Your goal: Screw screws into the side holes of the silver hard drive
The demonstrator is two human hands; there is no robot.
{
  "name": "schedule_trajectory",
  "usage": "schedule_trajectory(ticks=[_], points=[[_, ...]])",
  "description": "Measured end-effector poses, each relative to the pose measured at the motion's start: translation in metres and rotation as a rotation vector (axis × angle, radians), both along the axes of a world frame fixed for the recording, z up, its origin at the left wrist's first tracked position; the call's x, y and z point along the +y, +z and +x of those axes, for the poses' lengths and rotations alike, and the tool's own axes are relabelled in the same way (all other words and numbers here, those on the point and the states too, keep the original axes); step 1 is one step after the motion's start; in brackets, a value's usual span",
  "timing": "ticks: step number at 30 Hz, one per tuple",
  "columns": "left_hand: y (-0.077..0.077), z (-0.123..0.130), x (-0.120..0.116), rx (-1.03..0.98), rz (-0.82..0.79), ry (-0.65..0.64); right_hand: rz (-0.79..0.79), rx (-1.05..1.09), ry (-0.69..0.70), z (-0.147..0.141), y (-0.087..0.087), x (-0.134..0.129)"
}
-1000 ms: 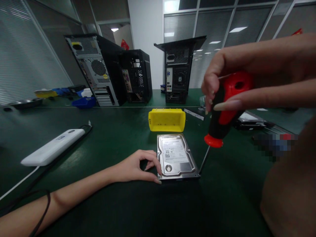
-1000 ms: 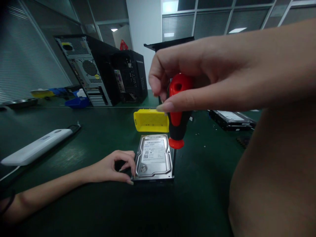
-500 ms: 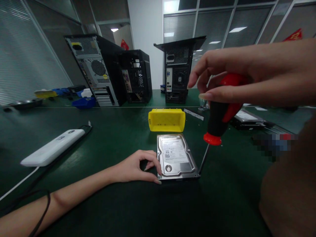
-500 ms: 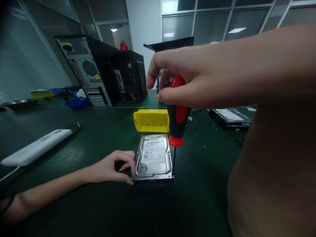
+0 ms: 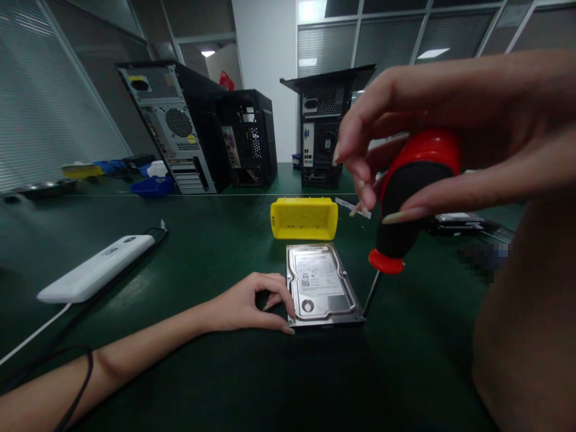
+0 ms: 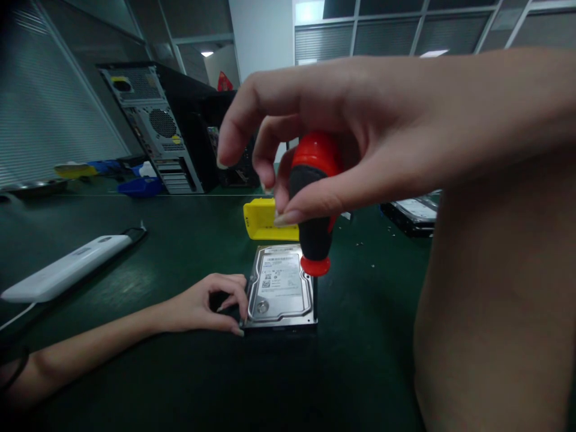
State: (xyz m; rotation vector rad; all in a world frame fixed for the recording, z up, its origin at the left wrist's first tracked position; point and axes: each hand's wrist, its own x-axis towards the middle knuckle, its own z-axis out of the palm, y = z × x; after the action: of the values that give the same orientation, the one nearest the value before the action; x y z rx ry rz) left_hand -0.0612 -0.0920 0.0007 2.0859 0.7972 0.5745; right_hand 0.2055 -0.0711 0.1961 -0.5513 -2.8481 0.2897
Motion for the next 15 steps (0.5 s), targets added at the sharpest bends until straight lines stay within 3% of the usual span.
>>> schedule_trajectory(ticks=[2,4,10,15], points=[[0.001,0.001,0.000,-0.005,0.001,0.003,-0.020,-0.012,0.055,-0.002,0.002,0.001],[0.000,0.001,0.000,-0.002,-0.001,0.004,0.000,0.003,0.008,-0.002,0.002,0.006],[0.000,0.001,0.000,0.001,-0.004,0.011,0.169,-0.047,-0.167,-0.003,-0.002,0.019],[0.001,0.001,-0.001,-0.013,-0.010,0.004,0.352,-0.086,-0.140,0.003,-0.001,0.016]])
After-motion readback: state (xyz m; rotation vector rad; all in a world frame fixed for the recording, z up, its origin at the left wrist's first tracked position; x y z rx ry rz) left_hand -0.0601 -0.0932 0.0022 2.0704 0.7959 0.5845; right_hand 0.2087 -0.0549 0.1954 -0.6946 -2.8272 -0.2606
